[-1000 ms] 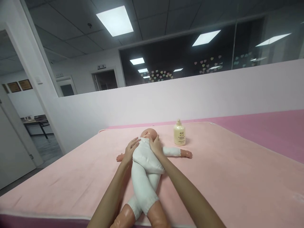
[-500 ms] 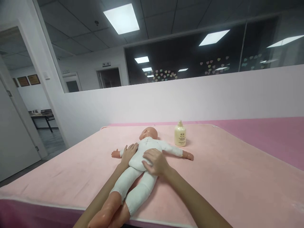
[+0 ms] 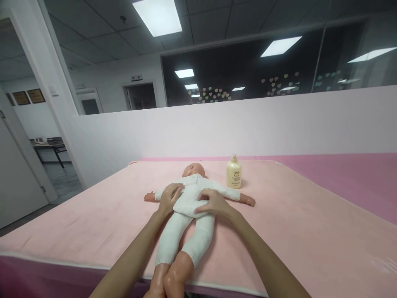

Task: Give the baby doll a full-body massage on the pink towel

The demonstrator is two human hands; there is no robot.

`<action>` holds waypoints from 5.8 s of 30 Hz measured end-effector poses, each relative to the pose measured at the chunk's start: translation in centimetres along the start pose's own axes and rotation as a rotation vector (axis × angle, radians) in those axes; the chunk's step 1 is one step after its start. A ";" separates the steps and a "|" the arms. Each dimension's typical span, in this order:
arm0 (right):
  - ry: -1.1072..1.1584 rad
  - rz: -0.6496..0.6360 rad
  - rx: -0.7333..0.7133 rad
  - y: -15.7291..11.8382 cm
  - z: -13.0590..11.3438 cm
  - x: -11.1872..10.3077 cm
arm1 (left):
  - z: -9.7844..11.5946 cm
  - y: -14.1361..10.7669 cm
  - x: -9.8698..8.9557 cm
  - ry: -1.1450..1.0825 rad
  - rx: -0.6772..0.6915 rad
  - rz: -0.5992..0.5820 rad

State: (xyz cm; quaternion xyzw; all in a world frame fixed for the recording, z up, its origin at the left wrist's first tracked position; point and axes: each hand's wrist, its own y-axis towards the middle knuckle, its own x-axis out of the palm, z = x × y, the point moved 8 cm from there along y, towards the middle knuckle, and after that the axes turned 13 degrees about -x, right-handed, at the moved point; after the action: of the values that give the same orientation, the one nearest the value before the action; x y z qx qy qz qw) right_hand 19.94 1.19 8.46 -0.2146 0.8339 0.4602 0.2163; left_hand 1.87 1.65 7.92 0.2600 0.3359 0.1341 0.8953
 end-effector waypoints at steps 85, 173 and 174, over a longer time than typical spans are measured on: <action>-0.275 0.032 0.446 2.5 10.0 2.4 | 0.0 2.8 3.9 0.348 -0.234 -0.119; -0.045 0.388 0.382 -1.0 10.5 1.1 | -2.9 1.8 0.6 0.265 -0.256 0.266; -0.044 0.387 0.384 -1.0 10.6 1.1 | -2.8 1.8 0.6 0.265 -0.255 0.267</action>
State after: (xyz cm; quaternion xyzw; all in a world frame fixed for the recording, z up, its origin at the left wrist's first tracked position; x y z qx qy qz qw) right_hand 21.35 9.59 2.04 0.0039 0.9266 0.3308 0.1790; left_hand 0.29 4.46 6.78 0.1671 0.3934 0.3257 0.8433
